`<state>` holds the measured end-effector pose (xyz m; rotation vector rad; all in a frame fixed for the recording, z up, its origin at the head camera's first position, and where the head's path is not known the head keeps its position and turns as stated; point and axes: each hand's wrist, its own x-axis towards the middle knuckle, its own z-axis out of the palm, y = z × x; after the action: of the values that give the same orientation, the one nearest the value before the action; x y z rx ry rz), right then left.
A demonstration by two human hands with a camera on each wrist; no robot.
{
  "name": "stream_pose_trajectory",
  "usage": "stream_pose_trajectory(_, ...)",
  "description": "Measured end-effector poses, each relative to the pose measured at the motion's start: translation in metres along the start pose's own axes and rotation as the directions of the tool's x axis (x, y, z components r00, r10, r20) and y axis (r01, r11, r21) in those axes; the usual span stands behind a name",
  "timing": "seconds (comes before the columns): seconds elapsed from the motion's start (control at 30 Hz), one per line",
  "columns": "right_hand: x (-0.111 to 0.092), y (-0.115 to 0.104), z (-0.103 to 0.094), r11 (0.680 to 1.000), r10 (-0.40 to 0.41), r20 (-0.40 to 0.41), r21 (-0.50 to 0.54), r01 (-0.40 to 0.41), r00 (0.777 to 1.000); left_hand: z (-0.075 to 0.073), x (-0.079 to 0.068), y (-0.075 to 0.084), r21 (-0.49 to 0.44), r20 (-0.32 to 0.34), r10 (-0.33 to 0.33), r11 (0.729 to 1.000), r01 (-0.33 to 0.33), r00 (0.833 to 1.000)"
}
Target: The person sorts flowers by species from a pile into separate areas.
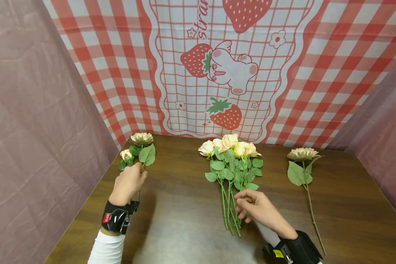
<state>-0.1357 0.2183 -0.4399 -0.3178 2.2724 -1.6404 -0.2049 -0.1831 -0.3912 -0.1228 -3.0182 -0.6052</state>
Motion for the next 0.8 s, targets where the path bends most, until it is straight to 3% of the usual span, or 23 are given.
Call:
stream_pose_trajectory(0.1,0.0,0.0,0.001,1.0,-0.006,0.017,-0.009,0.006,1.0,0.008,0.008,-0.015,0.064,0.095,-0.094,0.994,0.088,0.991)
stream_pose_trajectory(0.2,0.0,0.0,0.002,1.0,-0.004,0.03,-0.009,0.005,1.0,0.019,0.016,-0.027,0.095,0.135,-0.15,0.986,0.138,0.979)
stream_pose_trajectory(0.47,0.0,0.0,0.004,1.0,0.006,0.046,-0.006,-0.006,0.999,0.039,0.022,-0.04,0.114,0.161,-0.165,0.982,0.148,0.973)
stream_pose_trajectory(0.63,-0.003,0.0,0.004,1.0,0.003,0.062,0.009,-0.003,0.998,0.045,0.021,-0.039,0.134,0.2,-0.171,0.98,0.146,0.965)
stream_pose_trajectory(0.8,-0.002,0.0,0.004,1.0,0.002,0.065,0.009,-0.003,0.998,0.048,0.023,-0.04,0.146,0.196,-0.204,0.973,0.177,0.959)
